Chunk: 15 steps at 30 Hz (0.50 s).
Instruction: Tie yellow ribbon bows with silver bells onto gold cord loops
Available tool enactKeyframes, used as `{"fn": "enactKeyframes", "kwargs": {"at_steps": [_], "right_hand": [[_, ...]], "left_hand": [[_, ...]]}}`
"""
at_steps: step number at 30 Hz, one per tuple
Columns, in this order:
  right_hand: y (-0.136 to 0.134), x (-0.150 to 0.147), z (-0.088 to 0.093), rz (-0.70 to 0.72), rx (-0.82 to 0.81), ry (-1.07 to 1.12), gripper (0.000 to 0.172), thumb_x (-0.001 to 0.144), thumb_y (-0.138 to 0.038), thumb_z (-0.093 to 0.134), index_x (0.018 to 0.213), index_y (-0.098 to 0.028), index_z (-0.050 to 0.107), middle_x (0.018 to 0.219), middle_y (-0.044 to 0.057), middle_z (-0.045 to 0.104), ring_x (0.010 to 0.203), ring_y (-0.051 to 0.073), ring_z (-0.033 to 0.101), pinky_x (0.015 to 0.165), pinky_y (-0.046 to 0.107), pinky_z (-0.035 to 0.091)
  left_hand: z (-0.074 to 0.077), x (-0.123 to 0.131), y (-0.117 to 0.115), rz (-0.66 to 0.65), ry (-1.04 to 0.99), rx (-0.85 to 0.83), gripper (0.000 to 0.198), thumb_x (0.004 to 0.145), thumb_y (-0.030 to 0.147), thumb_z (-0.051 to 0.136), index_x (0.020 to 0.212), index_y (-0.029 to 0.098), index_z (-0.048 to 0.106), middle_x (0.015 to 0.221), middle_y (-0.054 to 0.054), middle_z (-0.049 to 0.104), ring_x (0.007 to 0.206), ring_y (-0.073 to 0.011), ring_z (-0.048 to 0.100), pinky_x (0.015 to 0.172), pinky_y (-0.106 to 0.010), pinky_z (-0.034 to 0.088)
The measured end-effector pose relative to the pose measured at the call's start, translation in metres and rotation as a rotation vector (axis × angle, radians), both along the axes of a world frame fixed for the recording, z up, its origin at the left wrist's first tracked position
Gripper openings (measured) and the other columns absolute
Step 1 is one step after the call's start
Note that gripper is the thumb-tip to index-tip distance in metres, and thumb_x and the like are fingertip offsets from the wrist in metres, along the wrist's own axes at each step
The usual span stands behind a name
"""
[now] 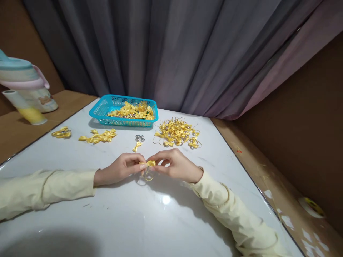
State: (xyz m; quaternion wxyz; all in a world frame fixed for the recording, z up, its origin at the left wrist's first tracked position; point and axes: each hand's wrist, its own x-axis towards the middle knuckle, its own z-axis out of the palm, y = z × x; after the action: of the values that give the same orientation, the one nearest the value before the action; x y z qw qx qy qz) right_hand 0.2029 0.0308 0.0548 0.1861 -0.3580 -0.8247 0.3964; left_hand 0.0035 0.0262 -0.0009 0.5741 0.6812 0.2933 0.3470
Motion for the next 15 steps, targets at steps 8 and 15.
{"fn": "enactKeyframes", "kwargs": {"at_steps": [8,15], "right_hand": [[-0.0028,-0.0011,0.0026,-0.019,0.079,-0.071,0.016,0.077,-0.019,0.060,0.088,-0.015,0.071,0.076,0.005,0.070,0.063,0.012,0.061,0.061,0.023,0.049],[-0.0060,-0.0030,-0.0008,-0.086,0.028,-0.068,0.011,0.076,-0.017,0.059,0.077,-0.014,0.070,0.070,0.005,0.068,0.061,0.012,0.061,0.060,0.024,0.049]], "left_hand": [[0.0012,0.0011,-0.0002,-0.061,0.012,-0.052,0.017,0.081,0.027,0.054,0.071,0.014,0.057,0.066,-0.001,0.058,0.064,-0.0107,0.053,0.065,-0.024,0.044],[0.0027,0.0014,-0.0018,-0.062,0.021,-0.056,0.015,0.080,0.024,0.055,0.069,0.014,0.057,0.066,0.000,0.057,0.065,-0.0106,0.052,0.064,-0.024,0.042]]}}
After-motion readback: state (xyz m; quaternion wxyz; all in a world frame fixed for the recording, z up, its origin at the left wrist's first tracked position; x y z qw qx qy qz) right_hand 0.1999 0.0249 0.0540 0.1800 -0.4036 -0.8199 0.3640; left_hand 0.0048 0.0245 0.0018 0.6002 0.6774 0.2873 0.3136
